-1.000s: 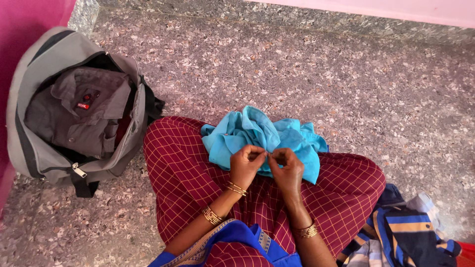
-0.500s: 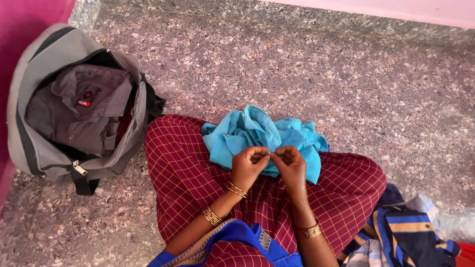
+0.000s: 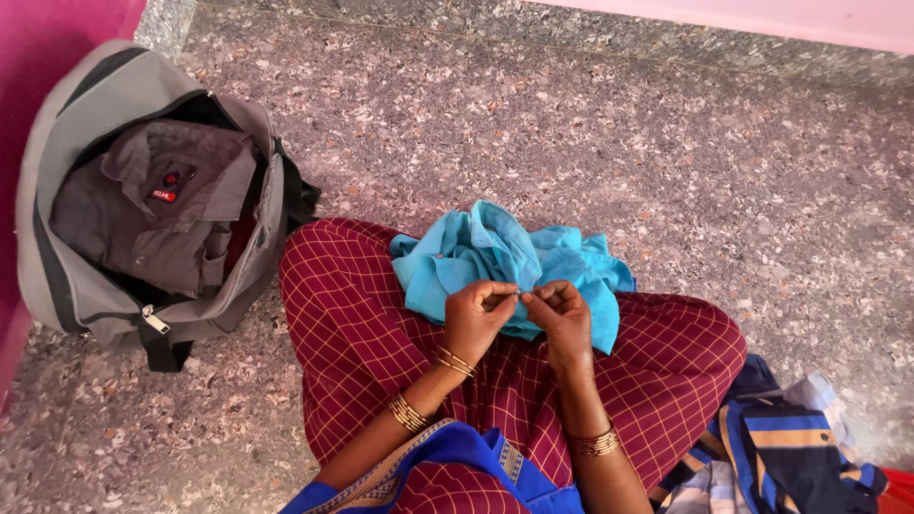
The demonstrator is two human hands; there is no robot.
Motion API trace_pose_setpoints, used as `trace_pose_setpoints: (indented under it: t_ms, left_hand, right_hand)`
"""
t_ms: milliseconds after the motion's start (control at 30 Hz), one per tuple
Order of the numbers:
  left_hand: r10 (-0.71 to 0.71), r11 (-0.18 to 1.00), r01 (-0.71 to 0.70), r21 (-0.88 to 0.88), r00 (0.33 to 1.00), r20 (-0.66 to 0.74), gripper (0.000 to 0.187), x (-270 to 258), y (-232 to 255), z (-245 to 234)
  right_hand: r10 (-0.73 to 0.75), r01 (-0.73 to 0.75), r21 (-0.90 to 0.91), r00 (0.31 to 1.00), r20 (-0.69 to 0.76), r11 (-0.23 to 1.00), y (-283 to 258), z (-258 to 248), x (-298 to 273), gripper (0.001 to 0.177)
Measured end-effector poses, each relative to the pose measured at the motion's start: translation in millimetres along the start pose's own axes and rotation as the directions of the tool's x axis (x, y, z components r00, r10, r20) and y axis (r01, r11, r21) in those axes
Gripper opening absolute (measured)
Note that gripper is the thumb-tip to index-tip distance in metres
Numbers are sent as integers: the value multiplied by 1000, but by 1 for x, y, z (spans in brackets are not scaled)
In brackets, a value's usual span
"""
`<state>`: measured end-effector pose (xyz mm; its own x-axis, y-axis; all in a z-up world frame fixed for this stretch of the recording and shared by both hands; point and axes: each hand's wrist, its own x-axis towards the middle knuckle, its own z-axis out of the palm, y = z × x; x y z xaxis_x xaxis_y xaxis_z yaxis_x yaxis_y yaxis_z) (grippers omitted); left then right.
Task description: The person folds several items of clothing by hand, including a dark jacket, a light blue shirt, and a striped shirt, placing each folded item into a grey backpack on the floor.
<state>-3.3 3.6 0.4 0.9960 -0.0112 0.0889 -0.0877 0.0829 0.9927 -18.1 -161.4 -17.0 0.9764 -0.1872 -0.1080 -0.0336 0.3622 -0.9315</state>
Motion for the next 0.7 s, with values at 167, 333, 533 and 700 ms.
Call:
trace_pose_setpoints:
  t_ms: [167,333,533,700]
  left_hand:
    - [71,997,-71,25,997,2,13,0,-1,-2]
    - [-8,1000,8,27,1000,-25,12,3,0,-3]
    - [-176,983,177,-51,984,35,12,0,-17,-5]
    - [-165,983,168,-69,985,53,14,0,-30,-3]
  right_hand:
    - [-99,98,-54,995,-12,994,4,3,-4,21]
    - [-226,216,-358,974,17,908,-8,12,-16,23]
    - [-178,222,-445,974,138,868,-28,19,-10,38]
    - [-282,340,-701,938,203,627,-37,35,-17,37]
